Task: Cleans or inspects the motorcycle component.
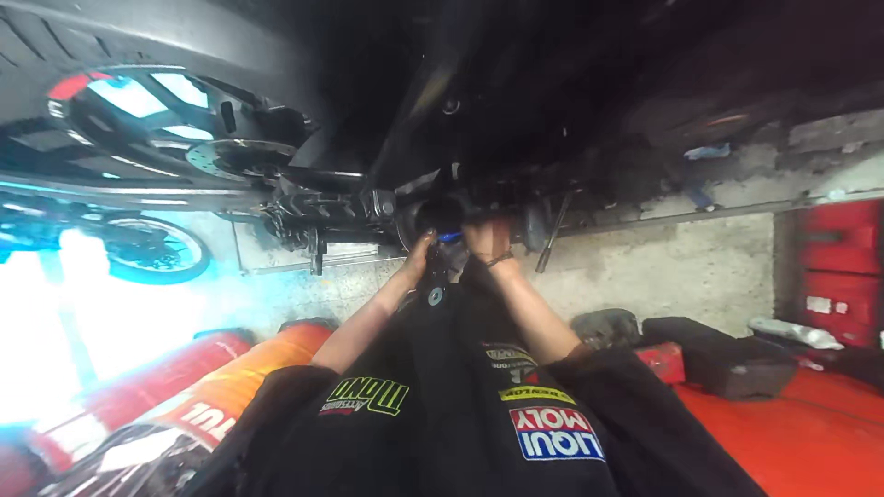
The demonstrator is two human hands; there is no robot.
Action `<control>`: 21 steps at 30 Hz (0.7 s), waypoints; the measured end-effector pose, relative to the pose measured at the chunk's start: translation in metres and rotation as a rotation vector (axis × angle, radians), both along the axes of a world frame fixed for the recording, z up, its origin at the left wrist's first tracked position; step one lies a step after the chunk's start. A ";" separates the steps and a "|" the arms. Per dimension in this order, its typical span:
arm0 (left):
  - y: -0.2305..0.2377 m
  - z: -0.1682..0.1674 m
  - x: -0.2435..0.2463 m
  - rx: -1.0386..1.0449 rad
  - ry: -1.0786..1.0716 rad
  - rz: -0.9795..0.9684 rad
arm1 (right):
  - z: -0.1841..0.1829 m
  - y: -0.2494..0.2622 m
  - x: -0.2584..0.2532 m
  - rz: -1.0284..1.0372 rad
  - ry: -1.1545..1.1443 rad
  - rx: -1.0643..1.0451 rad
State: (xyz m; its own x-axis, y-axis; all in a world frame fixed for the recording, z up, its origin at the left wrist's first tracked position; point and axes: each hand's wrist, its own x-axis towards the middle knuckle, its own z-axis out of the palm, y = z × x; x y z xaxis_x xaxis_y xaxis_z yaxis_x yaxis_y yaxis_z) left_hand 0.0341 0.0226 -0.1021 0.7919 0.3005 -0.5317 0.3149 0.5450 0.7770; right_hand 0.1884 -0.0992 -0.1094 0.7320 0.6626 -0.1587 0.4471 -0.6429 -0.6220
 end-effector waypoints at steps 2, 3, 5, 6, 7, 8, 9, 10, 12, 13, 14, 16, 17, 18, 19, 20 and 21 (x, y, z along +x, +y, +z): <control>0.002 -0.002 0.004 0.017 -0.037 0.004 | 0.004 0.008 -0.002 -0.011 -0.009 0.083; -0.003 -0.001 -0.001 0.008 -0.034 0.007 | 0.005 0.003 -0.008 -0.018 0.006 0.043; -0.005 0.002 0.000 -0.029 -0.023 0.007 | 0.005 -0.004 -0.003 -0.036 0.033 -0.059; -0.005 0.002 0.003 -0.045 -0.028 0.008 | 0.006 -0.003 -0.001 -0.037 0.023 -0.043; -0.003 0.001 0.005 -0.050 -0.041 0.012 | 0.008 0.002 -0.002 -0.034 0.005 0.016; -0.003 -0.002 0.004 -0.045 -0.042 0.023 | 0.012 0.006 -0.005 -0.015 0.005 0.079; -0.007 -0.005 -0.001 -0.046 -0.028 0.037 | 0.009 0.004 -0.011 -0.013 0.019 0.095; -0.009 -0.006 -0.004 -0.049 -0.018 0.044 | 0.003 -0.001 -0.011 -0.028 0.049 0.052; -0.003 -0.006 0.003 -0.027 -0.008 0.062 | 0.001 -0.003 0.000 -0.001 0.002 -0.007; -0.001 -0.005 0.002 -0.016 0.004 0.071 | 0.001 -0.003 -0.003 0.015 -0.038 0.047; 0.000 -0.004 0.001 -0.007 0.010 0.078 | 0.003 -0.001 -0.009 0.033 -0.050 0.118; -0.002 -0.001 -0.002 -0.070 0.003 0.074 | -0.001 -0.005 -0.012 0.031 -0.008 0.112; -0.003 0.001 -0.003 -0.120 -0.002 0.067 | -0.005 -0.008 -0.009 0.018 0.007 0.041; -0.002 0.001 -0.002 -0.152 -0.010 0.063 | -0.002 -0.007 -0.005 0.015 0.007 0.011; 0.000 0.000 0.001 -0.175 -0.021 0.065 | 0.003 -0.002 -0.006 0.013 -0.023 0.051; 0.000 -0.003 0.001 -0.189 -0.044 0.073 | 0.008 0.003 -0.010 0.023 -0.053 0.131; -0.002 -0.005 -0.003 -0.196 -0.060 0.075 | 0.010 0.003 -0.015 0.026 -0.060 0.147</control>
